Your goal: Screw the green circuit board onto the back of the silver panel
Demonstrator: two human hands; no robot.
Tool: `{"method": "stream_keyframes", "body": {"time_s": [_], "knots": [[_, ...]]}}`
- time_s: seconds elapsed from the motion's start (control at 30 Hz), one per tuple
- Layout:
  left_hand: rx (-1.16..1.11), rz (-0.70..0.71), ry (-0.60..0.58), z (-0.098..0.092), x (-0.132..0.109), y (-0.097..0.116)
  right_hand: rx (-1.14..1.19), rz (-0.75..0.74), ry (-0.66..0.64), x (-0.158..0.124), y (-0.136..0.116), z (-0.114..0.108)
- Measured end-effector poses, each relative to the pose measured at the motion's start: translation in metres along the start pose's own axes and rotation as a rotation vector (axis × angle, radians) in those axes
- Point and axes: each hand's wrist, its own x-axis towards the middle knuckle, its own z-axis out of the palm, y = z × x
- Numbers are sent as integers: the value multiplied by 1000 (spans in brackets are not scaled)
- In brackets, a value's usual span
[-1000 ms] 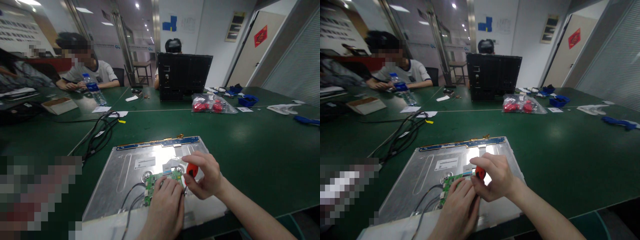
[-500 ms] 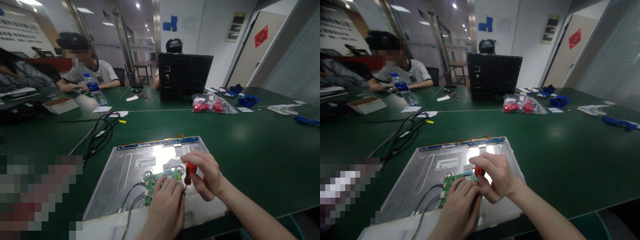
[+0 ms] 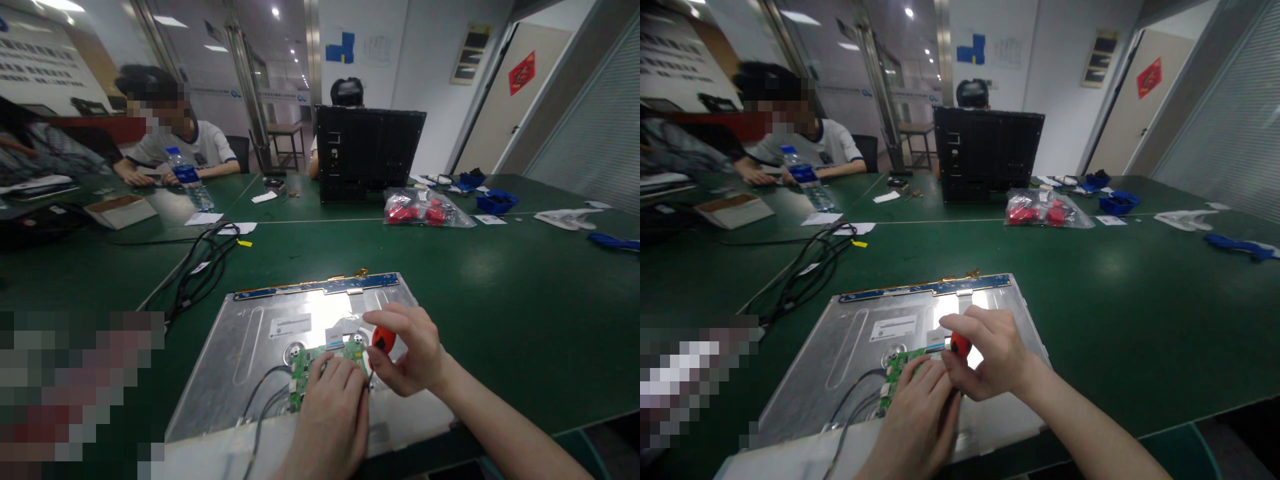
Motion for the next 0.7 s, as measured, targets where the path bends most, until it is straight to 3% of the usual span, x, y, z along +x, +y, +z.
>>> {"method": "stream_keyframes", "body": {"time_s": [0.7], "knots": [[-4,0,-14,0,0,0,82,22,-43,1,-2,-4]]}}
